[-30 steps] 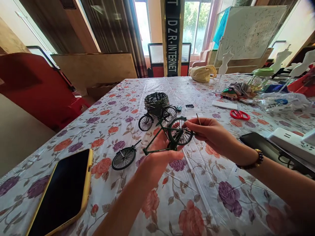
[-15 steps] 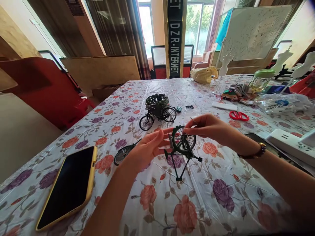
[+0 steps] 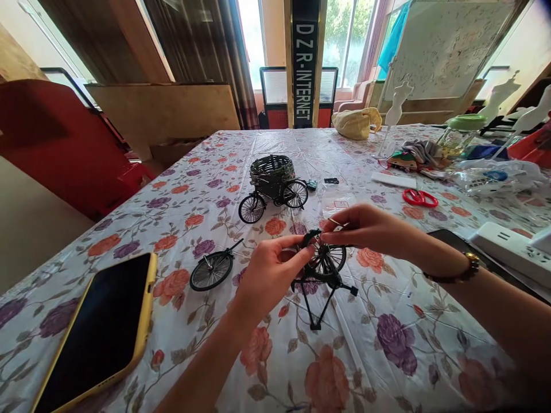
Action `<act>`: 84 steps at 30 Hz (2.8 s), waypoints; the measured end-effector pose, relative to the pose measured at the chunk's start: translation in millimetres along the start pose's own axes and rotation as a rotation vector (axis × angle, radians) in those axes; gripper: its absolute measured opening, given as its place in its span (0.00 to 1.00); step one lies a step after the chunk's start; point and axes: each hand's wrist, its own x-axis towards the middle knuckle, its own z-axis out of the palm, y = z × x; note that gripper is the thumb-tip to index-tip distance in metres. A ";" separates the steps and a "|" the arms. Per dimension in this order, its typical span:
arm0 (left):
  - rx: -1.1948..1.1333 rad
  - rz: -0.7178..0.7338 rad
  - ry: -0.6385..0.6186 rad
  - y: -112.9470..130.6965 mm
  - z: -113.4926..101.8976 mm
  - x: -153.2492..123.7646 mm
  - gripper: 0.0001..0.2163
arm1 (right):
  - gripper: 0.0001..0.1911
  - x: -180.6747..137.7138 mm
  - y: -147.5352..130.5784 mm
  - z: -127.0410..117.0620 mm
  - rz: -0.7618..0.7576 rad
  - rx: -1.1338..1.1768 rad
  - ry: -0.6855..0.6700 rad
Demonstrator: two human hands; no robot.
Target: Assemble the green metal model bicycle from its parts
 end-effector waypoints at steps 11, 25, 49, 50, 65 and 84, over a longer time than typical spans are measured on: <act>0.032 0.014 0.048 1.0 -1.6 -1.7 0.14 | 0.07 -2.2 -11.7 -2.4 0.012 -0.070 0.124; 0.040 0.038 0.092 6.6 3.4 -6.6 0.11 | 0.10 -10.2 -10.8 4.9 0.039 -0.172 0.202; 0.260 0.226 0.332 8.0 7.1 -11.8 0.09 | 0.11 -12.5 -18.8 32.0 0.037 -0.365 0.373; 0.268 0.234 0.336 7.9 7.1 -12.1 0.09 | 0.11 -13.2 -19.7 32.8 0.031 -0.380 0.371; 0.300 0.299 0.348 8.1 8.3 -14.0 0.07 | 0.11 -13.5 -21.2 38.0 0.023 -0.426 0.405; 0.240 0.308 0.324 7.4 12.3 -17.0 0.07 | 0.12 -14.1 -20.0 36.7 0.015 -0.426 0.386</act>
